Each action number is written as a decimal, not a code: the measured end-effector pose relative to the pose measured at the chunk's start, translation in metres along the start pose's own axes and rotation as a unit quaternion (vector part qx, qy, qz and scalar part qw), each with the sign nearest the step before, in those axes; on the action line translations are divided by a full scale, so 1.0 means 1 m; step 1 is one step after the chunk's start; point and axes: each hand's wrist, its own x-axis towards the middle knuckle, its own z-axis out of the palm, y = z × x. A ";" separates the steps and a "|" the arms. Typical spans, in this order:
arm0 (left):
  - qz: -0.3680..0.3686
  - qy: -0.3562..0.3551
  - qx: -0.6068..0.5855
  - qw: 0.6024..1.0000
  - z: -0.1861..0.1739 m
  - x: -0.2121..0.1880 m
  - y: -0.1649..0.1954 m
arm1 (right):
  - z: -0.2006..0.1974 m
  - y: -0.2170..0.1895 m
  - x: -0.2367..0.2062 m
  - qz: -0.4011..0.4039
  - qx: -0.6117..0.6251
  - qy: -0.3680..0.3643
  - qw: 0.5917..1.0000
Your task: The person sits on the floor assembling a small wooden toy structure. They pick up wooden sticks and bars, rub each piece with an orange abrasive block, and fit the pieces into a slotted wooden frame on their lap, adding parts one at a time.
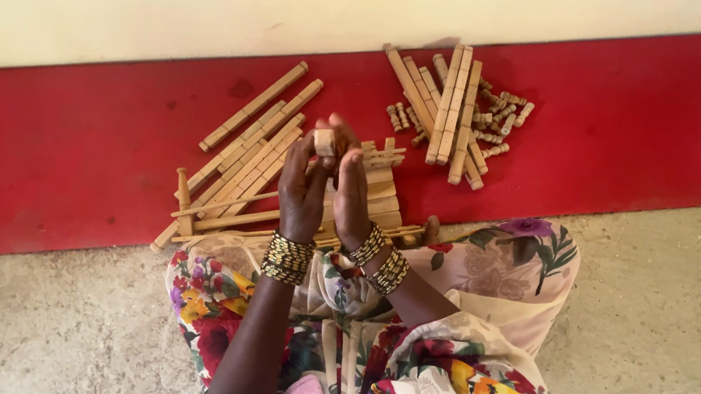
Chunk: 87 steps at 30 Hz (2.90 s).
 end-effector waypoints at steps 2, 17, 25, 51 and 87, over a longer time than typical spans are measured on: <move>0.023 0.014 0.029 0.999 0.005 -0.002 -0.002 | 0.010 -0.016 0.010 -0.076 0.002 -0.019 0.997; 0.072 -0.003 0.118 0.990 0.001 -0.006 -0.012 | -0.012 -0.030 0.059 0.012 -0.274 -0.152 0.949; -0.054 0.027 -0.017 0.998 0.010 0.001 0.010 | -0.006 0.027 0.025 -0.089 -0.013 0.028 0.996; -0.074 -0.029 -0.126 0.989 -0.013 0.006 -0.015 | -0.060 0.012 0.033 0.036 -0.005 0.042 0.998; -0.132 -0.015 -0.140 0.981 -0.024 0.015 0.011 | -0.023 0.012 0.016 -0.100 -0.161 -0.011 0.982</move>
